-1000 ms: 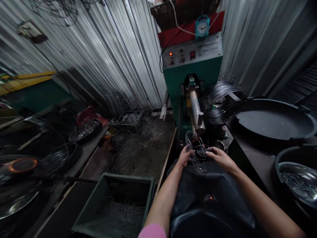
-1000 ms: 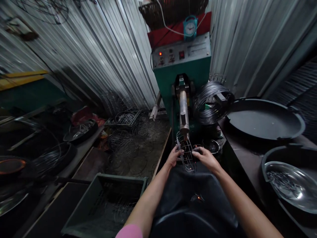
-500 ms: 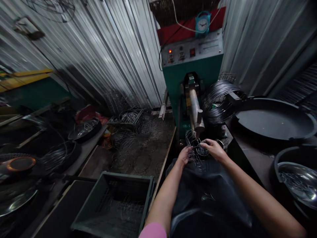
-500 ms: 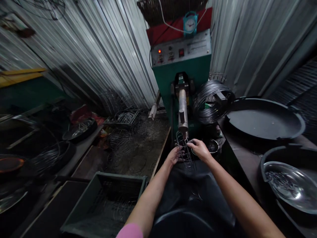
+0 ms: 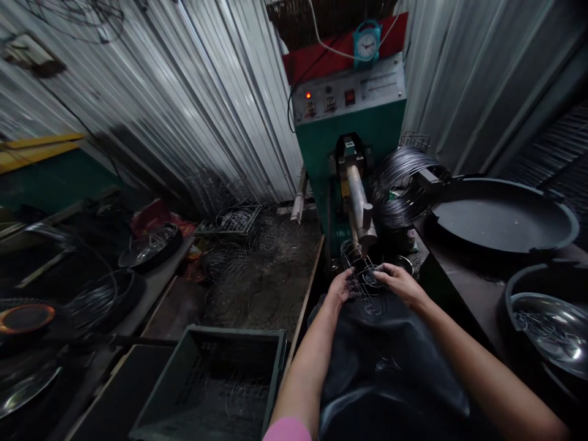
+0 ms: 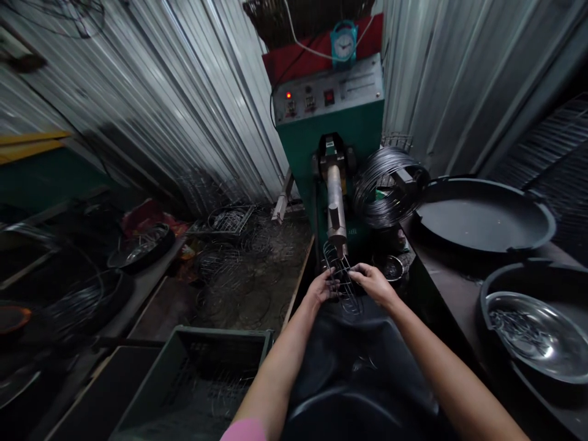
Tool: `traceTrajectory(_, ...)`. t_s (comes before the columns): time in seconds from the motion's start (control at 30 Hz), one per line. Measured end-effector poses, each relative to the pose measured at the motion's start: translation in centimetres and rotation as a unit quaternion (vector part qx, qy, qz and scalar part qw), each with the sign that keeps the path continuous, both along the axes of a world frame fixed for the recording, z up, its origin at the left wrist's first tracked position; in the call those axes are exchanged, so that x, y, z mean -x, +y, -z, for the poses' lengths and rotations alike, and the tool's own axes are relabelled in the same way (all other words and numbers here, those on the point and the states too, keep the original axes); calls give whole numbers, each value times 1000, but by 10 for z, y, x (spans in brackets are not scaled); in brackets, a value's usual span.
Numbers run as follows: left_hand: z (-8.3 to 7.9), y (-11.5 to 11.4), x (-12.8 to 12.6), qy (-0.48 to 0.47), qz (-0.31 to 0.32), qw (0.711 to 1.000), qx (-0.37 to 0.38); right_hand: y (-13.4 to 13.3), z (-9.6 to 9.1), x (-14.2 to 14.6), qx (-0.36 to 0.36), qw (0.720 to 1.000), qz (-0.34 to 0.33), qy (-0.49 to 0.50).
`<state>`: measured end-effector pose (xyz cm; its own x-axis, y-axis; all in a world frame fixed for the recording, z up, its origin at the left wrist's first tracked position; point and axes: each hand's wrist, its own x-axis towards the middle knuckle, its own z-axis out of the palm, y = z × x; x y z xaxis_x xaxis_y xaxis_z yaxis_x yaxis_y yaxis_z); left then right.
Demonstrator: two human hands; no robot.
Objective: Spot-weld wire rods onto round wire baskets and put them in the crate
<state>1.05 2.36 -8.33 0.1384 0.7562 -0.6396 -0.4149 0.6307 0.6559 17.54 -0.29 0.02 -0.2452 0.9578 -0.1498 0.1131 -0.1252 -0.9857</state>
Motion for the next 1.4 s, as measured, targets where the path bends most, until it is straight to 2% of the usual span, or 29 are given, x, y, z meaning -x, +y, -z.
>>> traceTrajectory(0.13, 1, -4, 1, -5, 25, 1000, 13, -7, -6, -3, 20, 999, 22, 29)
traceTrajectory(0.23, 8, -21, 10, 70, 21, 994, -76, -25, 3, -18, 12, 1000, 25, 0)
traceTrajectory(0.3, 13, -34, 16, 196, 9, 958, -210, -36, 11, -28, 19, 1000, -6, -12)
traceTrajectory(0.37, 16, -43, 17, 307, 14, 887, -343, -43, 19, -33, 33, 999, -32, -14)
traceTrajectory(0.43, 16, -46, 13, 353, 35, 837, -416, -45, 23, -34, 32, 999, -33, -28)
traceTrajectory(0.47, 15, -44, 9, 360, 38, 829, -426, -45, 24, -33, 23, 999, -27, -41)
traceTrajectory(0.63, 13, -35, -4, 337, 4, 850, -406, -44, 20, -26, -47, 995, -6, -90)
traceTrajectory(0.87, 9, -38, -1, 314, -10, 859, -404, -23, 6, -17, -107, 987, 18, -115)
traceTrajectory(1.07, 17, -32, -5, 300, -22, 859, -415, -5, -4, -7, -107, 986, 11, -128)
traceTrajectory(1.4, 28, -30, -10, 312, -13, 847, -431, -5, -8, 2, -111, 983, 17, -148)
